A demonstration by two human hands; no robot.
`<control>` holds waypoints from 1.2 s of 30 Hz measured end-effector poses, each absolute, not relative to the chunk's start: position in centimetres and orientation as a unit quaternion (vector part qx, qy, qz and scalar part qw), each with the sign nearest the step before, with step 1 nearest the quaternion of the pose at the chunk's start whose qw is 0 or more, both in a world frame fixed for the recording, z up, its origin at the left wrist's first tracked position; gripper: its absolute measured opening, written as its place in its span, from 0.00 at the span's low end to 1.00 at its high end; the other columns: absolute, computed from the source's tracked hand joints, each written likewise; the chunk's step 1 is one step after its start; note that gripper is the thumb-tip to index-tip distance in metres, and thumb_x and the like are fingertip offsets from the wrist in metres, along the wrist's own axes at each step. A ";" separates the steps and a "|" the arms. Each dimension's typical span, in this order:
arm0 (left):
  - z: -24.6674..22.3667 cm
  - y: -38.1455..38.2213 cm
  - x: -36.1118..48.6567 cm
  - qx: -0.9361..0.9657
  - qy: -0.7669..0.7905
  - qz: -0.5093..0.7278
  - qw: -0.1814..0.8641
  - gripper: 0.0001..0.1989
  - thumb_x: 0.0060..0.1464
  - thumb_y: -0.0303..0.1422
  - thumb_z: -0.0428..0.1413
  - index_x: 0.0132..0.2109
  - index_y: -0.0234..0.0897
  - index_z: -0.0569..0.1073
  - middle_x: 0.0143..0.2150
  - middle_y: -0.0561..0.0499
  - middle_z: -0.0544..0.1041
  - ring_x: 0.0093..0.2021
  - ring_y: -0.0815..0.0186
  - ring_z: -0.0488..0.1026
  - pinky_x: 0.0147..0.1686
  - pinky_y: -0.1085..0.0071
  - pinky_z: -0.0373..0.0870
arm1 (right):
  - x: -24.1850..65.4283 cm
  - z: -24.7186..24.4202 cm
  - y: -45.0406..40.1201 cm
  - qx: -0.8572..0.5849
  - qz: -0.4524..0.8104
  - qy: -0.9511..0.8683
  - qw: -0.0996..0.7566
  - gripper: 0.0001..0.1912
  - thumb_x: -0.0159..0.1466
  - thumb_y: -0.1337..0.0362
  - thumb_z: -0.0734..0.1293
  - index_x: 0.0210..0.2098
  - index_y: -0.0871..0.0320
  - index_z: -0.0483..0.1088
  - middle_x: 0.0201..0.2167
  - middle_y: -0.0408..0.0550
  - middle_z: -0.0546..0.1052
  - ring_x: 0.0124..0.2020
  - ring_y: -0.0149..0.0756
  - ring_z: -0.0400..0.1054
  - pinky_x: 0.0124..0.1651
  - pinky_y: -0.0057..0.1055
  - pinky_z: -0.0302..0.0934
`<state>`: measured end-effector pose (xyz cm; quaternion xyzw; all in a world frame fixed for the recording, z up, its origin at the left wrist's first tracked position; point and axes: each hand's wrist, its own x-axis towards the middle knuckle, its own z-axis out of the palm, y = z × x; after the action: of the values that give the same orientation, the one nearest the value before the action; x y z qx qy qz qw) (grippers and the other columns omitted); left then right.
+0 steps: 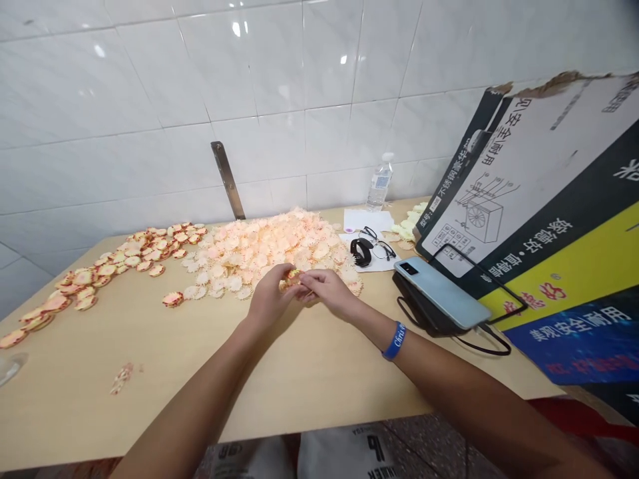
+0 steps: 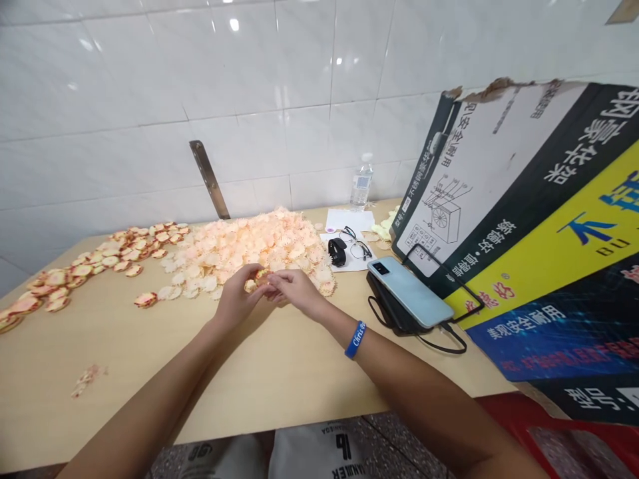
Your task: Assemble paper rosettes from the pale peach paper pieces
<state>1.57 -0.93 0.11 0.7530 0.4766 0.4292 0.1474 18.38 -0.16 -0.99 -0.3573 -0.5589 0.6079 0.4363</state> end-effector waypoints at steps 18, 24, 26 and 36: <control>0.7 -1.0 2.1 0.626 0.381 0.488 0.473 0.28 0.53 0.41 0.61 0.58 0.37 0.69 0.57 0.39 0.74 0.54 0.57 0.73 0.51 0.61 0.72 | 18.4 -0.8 -1.4 -0.357 0.385 -0.709 0.471 0.21 0.68 0.49 0.57 0.31 0.57 0.70 0.24 0.44 0.72 0.26 0.32 0.67 0.32 0.29 0.61; 1.4 -1.7 2.2 0.661 0.392 0.495 0.406 0.18 0.58 0.44 0.55 0.46 0.35 0.78 0.48 0.42 0.80 0.49 0.58 0.76 0.51 0.61 0.73 | 18.4 -1.1 -1.4 -0.383 0.352 -0.730 0.444 0.22 0.68 0.51 0.57 0.24 0.57 0.67 0.22 0.45 0.71 0.25 0.34 0.66 0.30 0.30 0.57; 1.3 -1.5 2.1 0.624 0.413 0.507 0.427 0.19 0.55 0.45 0.57 0.44 0.33 0.78 0.43 0.42 0.82 0.45 0.58 0.78 0.46 0.61 0.76 | 18.4 -1.3 -1.4 -0.383 0.337 -0.733 0.450 0.22 0.68 0.51 0.57 0.25 0.57 0.69 0.23 0.45 0.72 0.25 0.34 0.66 0.30 0.30 0.58; 0.6 -0.3 1.8 0.499 0.434 0.513 0.547 0.24 0.40 0.45 0.67 0.39 0.31 0.75 0.38 0.43 0.82 0.39 0.60 0.80 0.43 0.63 0.77 | 19.0 -1.4 -0.8 -0.417 0.319 -0.689 0.501 0.18 0.68 0.54 0.58 0.29 0.56 0.69 0.26 0.46 0.73 0.26 0.34 0.67 0.32 0.31 0.60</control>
<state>1.80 -0.29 0.57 0.4991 0.4341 0.5134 0.5467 18.98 -0.77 -1.38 -0.4167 -0.6887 0.3186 0.5006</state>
